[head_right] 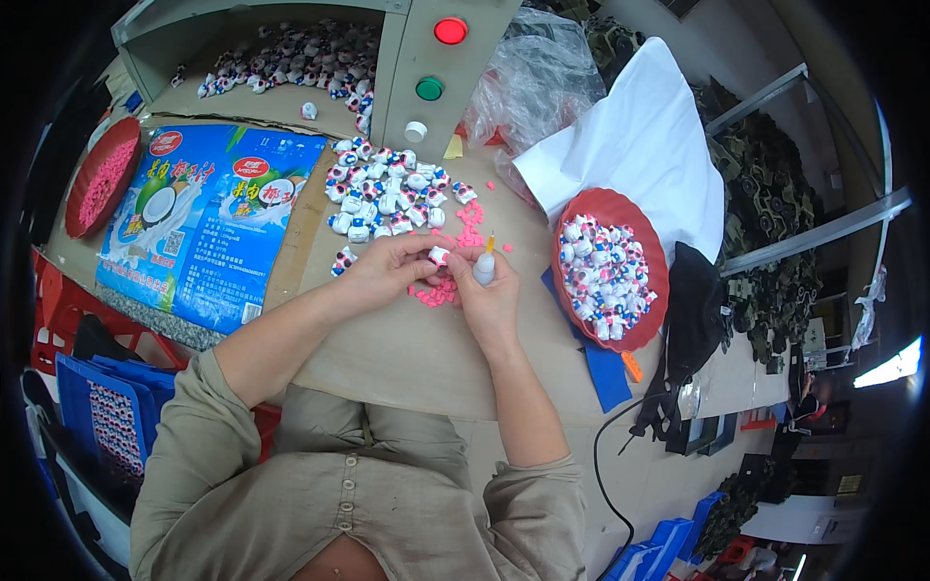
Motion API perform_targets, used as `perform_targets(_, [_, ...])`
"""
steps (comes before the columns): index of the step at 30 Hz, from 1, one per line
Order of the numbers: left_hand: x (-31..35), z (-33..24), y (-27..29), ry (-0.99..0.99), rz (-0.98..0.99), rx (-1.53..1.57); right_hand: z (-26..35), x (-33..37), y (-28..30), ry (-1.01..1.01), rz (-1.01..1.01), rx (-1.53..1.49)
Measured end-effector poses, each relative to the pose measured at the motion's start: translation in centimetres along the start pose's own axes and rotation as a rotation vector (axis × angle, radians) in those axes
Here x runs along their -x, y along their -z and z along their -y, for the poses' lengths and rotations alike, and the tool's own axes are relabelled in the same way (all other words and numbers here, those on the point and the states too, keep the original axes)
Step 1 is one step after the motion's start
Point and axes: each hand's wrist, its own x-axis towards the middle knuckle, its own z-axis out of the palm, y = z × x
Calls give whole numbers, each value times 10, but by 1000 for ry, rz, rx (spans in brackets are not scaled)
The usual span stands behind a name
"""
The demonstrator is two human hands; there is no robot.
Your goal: The person assembles toy figures by gluing pink pieces onto white and black bases with a glue bottle.
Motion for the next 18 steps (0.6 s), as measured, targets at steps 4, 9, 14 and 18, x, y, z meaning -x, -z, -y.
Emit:
perform_targets(4, [2,-7,-6,20,-15,199,-2,1,-1,-7,6,-26])
perform_targets(9, [2,-6,-2,66,-71,110,-1,4,-4,27,7,-35])
perform_targets(14, [1,-1,-4,53,-97,133,-3,3,-3,0,5,16])
perform_targets(18, [1,1,-4,16,-133,169,-3,3,-5,18,16,-33])
